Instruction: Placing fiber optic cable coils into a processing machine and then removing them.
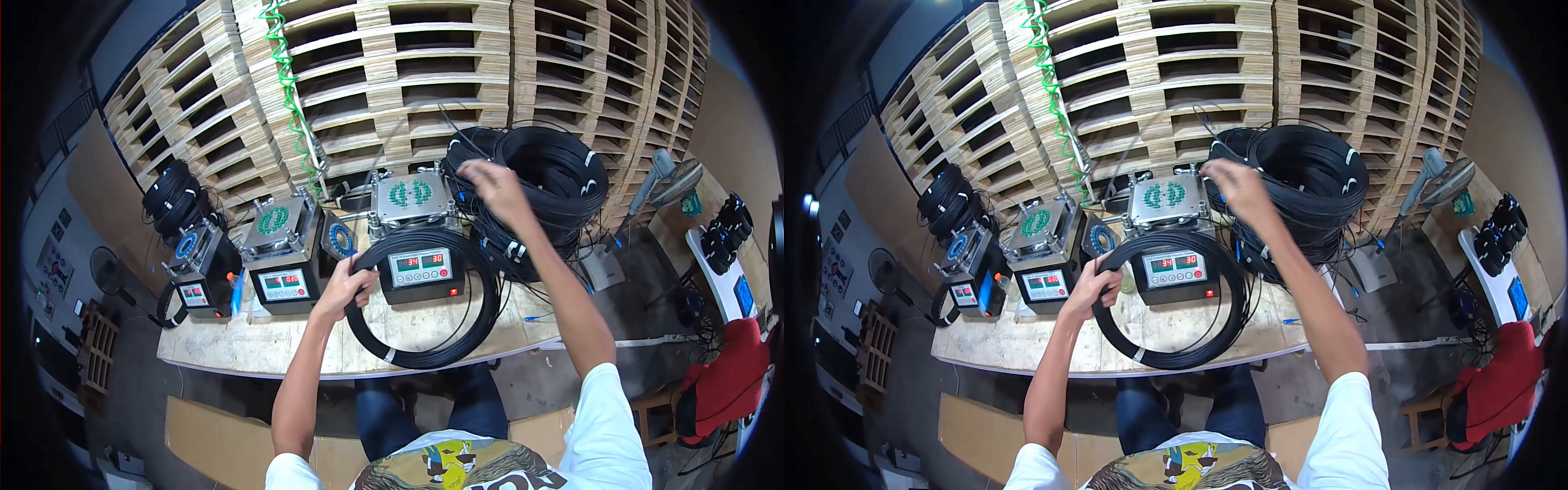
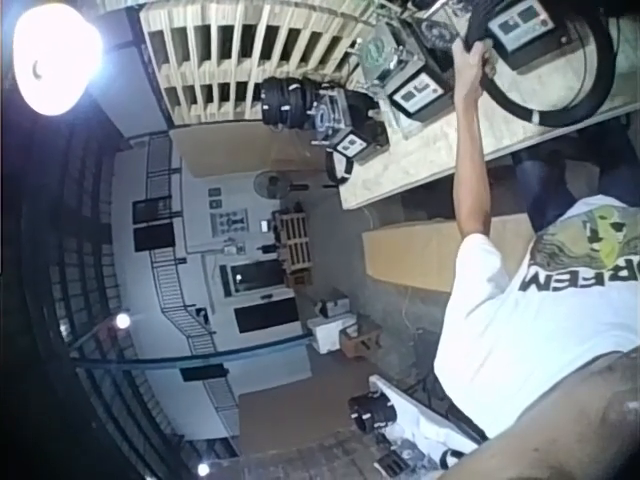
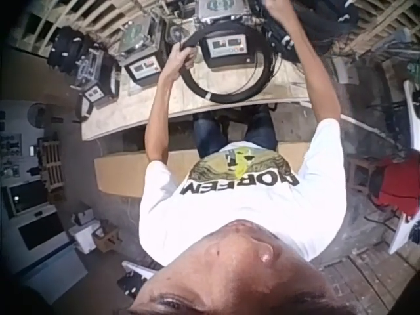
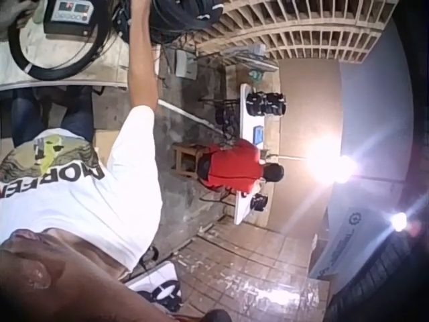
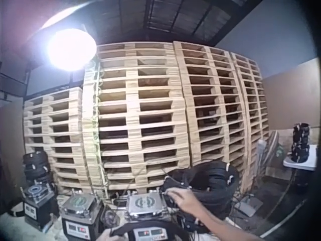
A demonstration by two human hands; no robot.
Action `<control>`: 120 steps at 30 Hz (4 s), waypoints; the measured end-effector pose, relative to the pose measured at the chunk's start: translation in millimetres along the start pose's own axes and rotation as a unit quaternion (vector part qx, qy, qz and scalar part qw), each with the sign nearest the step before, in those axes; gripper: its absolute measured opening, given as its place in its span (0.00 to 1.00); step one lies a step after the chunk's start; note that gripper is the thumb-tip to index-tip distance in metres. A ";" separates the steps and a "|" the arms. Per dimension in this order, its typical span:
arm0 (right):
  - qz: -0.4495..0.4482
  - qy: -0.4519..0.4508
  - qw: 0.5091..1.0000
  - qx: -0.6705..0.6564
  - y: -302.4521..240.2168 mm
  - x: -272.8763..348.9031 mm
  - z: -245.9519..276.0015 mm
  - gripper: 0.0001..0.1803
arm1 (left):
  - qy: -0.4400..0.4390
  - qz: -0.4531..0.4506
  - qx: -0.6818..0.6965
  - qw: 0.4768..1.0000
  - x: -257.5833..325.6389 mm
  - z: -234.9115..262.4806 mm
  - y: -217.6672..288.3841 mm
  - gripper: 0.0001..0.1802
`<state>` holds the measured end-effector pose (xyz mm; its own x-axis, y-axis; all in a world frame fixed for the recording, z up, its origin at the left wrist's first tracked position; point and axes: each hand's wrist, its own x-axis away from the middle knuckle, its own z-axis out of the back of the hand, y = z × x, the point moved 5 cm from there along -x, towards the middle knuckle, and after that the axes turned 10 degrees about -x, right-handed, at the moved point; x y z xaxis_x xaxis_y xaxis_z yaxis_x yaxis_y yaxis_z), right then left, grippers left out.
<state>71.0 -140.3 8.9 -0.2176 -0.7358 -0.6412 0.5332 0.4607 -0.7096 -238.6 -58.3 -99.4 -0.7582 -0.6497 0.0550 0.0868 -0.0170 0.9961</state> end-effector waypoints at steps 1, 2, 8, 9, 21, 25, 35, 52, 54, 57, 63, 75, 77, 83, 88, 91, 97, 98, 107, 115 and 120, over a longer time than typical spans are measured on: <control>0.090 -0.008 0.996 -0.022 10.0 2.1 -15.1 0.15 | -0.010 0.011 -0.027 1.000 -8.8 -9.5 3.5 0.10; 0.073 -0.038 0.997 -0.009 10.8 3.0 -29.2 0.16 | -0.009 0.012 -0.027 1.000 -11.5 -13.7 8.4 0.10; -0.017 -0.164 0.983 0.085 -20.9 16.7 -60.3 0.26 | 0.002 0.003 -0.057 0.998 -19.6 -9.5 22.5 0.12; -0.014 -0.201 0.975 0.095 -23.6 21.6 -64.9 0.31 | 0.002 0.003 -0.056 0.998 -21.0 -7.3 22.1 0.12; 0.079 -0.223 0.919 0.314 -2.4 49.4 -106.5 0.31 | 0.073 -0.041 -0.329 0.940 -24.0 -4.9 35.3 0.21; 0.093 -0.250 0.910 0.317 -10.4 43.5 -120.2 0.31 | 0.148 -0.097 -0.386 0.905 -14.0 5.6 38.1 0.25; 0.088 -0.206 0.932 0.284 24.4 65.4 -138.6 0.27 | 0.225 -0.046 -0.627 0.744 35.0 9.6 -10.8 0.48; 0.051 -0.233 0.964 0.120 6.0 60.2 -124.9 0.23 | 0.209 -0.167 -0.348 0.898 8.2 24.5 -22.7 0.12; 0.035 -0.213 0.976 -0.018 -16.3 46.6 -112.0 0.28 | 0.236 -0.159 -0.345 0.894 22.2 38.0 -28.7 0.11; 0.075 -0.125 0.989 0.025 -25.3 25.1 -104.5 0.28 | 0.262 -0.152 -0.344 0.889 36.2 34.6 -9.5 0.13; 0.076 -0.094 0.950 0.286 -1.2 -57.4 -91.2 0.17 | 0.262 -0.211 -0.348 0.875 51.7 29.0 45.2 0.16; 0.406 0.047 0.806 0.429 -144.3 -147.9 -19.1 0.14 | 0.316 -0.194 -0.290 0.882 78.5 30.3 48.5 0.11; 0.441 0.049 0.771 0.457 -141.9 -139.2 -3.6 0.16 | 0.327 -0.175 -0.208 0.905 79.3 45.2 37.0 0.09; 0.204 -0.201 0.925 0.248 -117.5 -100.7 3.9 0.12 | 0.297 -0.137 -0.065 0.943 91.9 91.1 25.8 0.11; 0.070 -0.188 0.960 0.193 -81.4 -92.8 27.0 0.12 | 0.236 -0.116 -0.164 0.951 84.7 73.1 34.7 0.14; 0.051 -0.184 0.975 0.112 -49.9 -80.2 38.2 0.13 | 0.227 -0.123 -0.220 0.941 85.8 68.4 30.5 0.17; -0.074 -0.194 0.977 -0.046 -5.3 -14.4 44.7 0.10 | 0.229 -0.080 -0.144 0.959 89.5 85.3 11.0 0.16; -0.067 -0.191 0.977 -0.064 15.5 1.1 32.1 0.11 | 0.239 -0.083 -0.066 0.965 88.6 90.0 3.8 0.16; -0.226 -0.045 0.887 -0.400 94.6 79.6 -67.8 0.15 | 0.245 -0.093 0.213 0.941 41.8 57.3 -32.1 0.10; -0.323 -0.087 0.787 -0.519 71.8 88.9 -61.8 0.29 | 0.264 -0.112 0.237 0.928 26.8 49.5 -49.6 0.11; -0.278 -0.056 0.803 -0.524 65.6 88.4 -52.5 0.42 | 0.299 -0.094 0.258 0.914 18.3 36.4 -66.0 0.13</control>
<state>43.8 -149.0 -109.6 -0.0783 -0.9853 -0.1520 -0.6142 0.1678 -0.7711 -281.7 -41.4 -161.6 -0.2255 -0.9741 -0.0140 -0.4421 0.0895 0.8925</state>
